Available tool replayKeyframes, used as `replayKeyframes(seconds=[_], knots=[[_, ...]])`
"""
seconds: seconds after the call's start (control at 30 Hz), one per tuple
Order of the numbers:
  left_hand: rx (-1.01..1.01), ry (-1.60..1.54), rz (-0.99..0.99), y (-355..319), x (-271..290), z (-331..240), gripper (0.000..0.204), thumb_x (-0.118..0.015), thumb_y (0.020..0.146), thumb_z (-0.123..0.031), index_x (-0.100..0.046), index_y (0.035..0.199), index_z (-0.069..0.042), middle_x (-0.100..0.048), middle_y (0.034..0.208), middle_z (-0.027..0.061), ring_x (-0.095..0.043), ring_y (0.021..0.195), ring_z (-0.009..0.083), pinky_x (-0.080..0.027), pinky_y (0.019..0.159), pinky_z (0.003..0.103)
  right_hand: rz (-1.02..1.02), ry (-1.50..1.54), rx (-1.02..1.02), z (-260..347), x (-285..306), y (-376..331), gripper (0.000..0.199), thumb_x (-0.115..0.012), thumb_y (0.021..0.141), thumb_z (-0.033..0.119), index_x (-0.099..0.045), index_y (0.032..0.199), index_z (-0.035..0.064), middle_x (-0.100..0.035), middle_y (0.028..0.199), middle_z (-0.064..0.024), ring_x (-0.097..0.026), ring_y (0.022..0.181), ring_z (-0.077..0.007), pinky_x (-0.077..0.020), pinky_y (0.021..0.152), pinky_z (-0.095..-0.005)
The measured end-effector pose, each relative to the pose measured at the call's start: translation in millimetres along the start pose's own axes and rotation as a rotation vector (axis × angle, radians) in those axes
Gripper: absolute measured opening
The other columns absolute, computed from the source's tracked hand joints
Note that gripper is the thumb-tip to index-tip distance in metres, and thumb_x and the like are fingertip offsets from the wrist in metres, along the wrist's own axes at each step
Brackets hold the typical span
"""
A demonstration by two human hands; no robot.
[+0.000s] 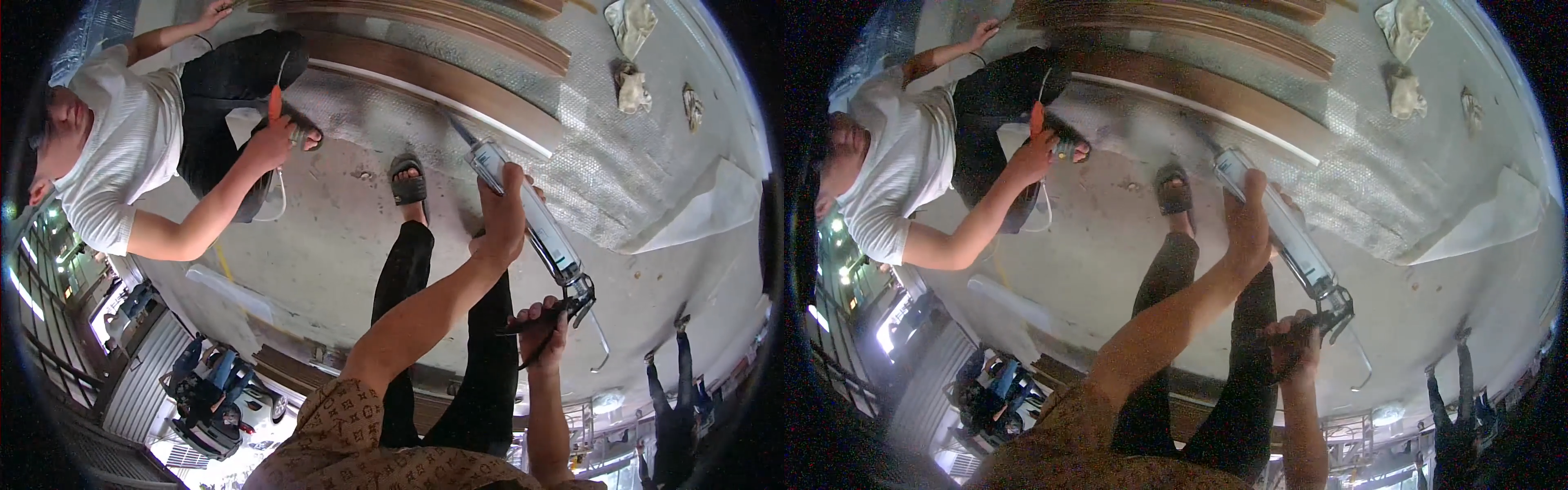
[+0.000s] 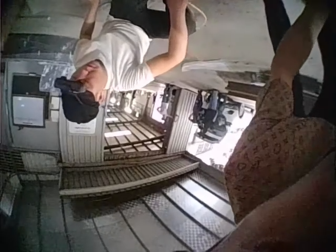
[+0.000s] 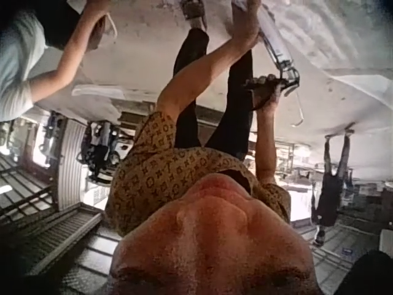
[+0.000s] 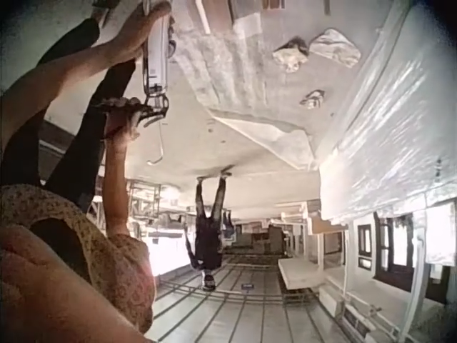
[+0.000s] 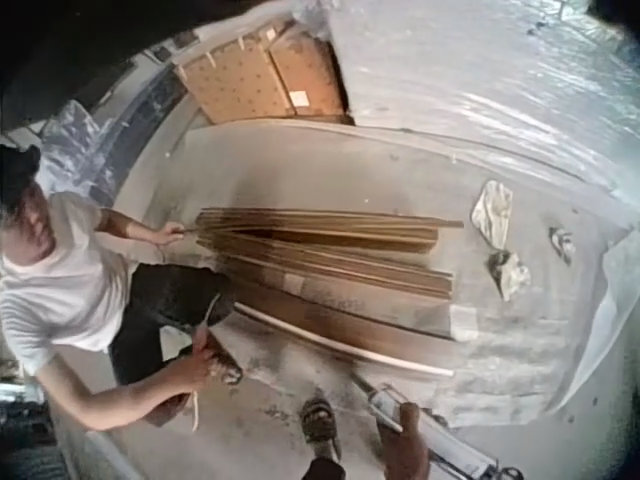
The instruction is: Applying adhesive from a caulking gun to wooden panels and arranging them for assembly.
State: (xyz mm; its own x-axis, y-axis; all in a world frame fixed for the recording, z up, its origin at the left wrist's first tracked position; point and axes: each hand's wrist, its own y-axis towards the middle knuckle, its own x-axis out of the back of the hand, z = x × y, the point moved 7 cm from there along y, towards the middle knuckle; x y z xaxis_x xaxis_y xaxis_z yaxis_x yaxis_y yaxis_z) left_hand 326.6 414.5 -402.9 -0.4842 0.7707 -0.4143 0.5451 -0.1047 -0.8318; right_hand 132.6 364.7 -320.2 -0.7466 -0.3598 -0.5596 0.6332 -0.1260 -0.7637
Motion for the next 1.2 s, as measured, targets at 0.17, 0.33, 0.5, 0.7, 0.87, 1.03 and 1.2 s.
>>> replayKeyframes(seconds=[0.17, 0.33, 0.5, 0.7, 0.87, 1.03, 1.2], knots=[[0.038, -0.136, -0.060, 28, 50, -6, 0.040, -0.057, 0.087, -0.031, -0.034, 0.108, -0.007, -0.051, 0.087, 0.0090, -0.056, 0.070, 0.0179, -0.050, 0.060, 0.031, 0.009, -0.171, -0.087, -15, -1, 30, 0.023, -0.037, 0.096, 0.030, -0.039, 0.104, 0.0091, -0.051, 0.088, -0.0090, -0.053, 0.089, -0.0248, -0.0411, 0.087, -0.0452], [0.195, -0.015, 0.183, 70, 76, -9, 0.053, -0.063, 0.080, -0.046, -0.041, 0.113, -0.010, -0.054, 0.095, 0.0058, -0.058, 0.082, 0.0183, -0.050, 0.073, 0.037, -0.087, -0.409, -0.006, -14, 63, 76, 0.027, -0.039, 0.095, 0.033, -0.040, 0.105, 0.0081, -0.054, 0.088, -0.0104, -0.056, 0.089, -0.0258, -0.0419, 0.085, -0.0455], [0.194, 0.149, 0.468, 117, 73, -40, 0.053, -0.056, 0.083, -0.049, -0.044, 0.117, -0.010, -0.056, 0.113, 0.0063, -0.055, 0.105, 0.0217, -0.048, 0.085, 0.038, 0.164, -0.674, 0.168, 19, 74, 167, 0.027, -0.047, 0.091, 0.014, -0.045, 0.112, -0.0034, -0.055, 0.098, -0.0119, -0.055, 0.090, -0.0206, -0.0461, 0.080, -0.0327], [0.181, 0.220, 0.500, 178, 90, -46, 0.045, -0.047, 0.089, -0.047, -0.048, 0.115, -0.011, -0.059, 0.107, 0.0071, -0.057, 0.100, 0.0203, -0.045, 0.090, 0.040, 0.234, -0.828, 0.242, 33, 83, 250, 0.026, -0.048, 0.091, 0.016, -0.047, 0.109, -0.0025, -0.056, 0.095, -0.0107, -0.056, 0.089, -0.0209, -0.0459, 0.080, -0.0345], [0.165, 0.306, 0.511, 210, 109, -53, 0.046, -0.045, 0.090, -0.047, -0.046, 0.118, -0.011, -0.059, 0.106, 0.0097, -0.057, 0.098, 0.0222, -0.048, 0.083, 0.039, 0.360, -0.554, 0.130, 8, 50, 288, 0.028, -0.054, 0.090, 0.026, -0.045, 0.101, 0.0024, -0.056, 0.084, -0.0119, -0.058, 0.079, -0.0250, -0.0492, 0.072, -0.0407], [0.040, 0.176, 0.438, 227, 120, -56, 0.059, -0.048, 0.086, -0.054, -0.037, 0.124, -0.010, -0.050, 0.117, 0.0127, -0.049, 0.108, 0.0211, -0.045, 0.087, 0.033, 0.308, -0.789, 0.129, 1, 27, 294, 0.026, -0.043, 0.094, 0.033, -0.042, 0.097, 0.0072, -0.054, 0.077, -0.0086, -0.058, 0.073, -0.0242, -0.0497, 0.069, -0.0409], [-0.066, -0.023, 0.480, 221, 110, -65, 0.054, -0.050, 0.088, -0.048, -0.037, 0.127, -0.012, -0.050, 0.116, 0.0096, -0.049, 0.108, 0.0228, -0.042, 0.090, 0.037, 0.351, -0.792, 0.165, -8, 3, 276, 0.025, -0.044, 0.094, 0.030, -0.043, 0.096, 0.0049, -0.054, 0.077, -0.0115, -0.058, 0.075, -0.0251, -0.0488, 0.072, -0.0397]])
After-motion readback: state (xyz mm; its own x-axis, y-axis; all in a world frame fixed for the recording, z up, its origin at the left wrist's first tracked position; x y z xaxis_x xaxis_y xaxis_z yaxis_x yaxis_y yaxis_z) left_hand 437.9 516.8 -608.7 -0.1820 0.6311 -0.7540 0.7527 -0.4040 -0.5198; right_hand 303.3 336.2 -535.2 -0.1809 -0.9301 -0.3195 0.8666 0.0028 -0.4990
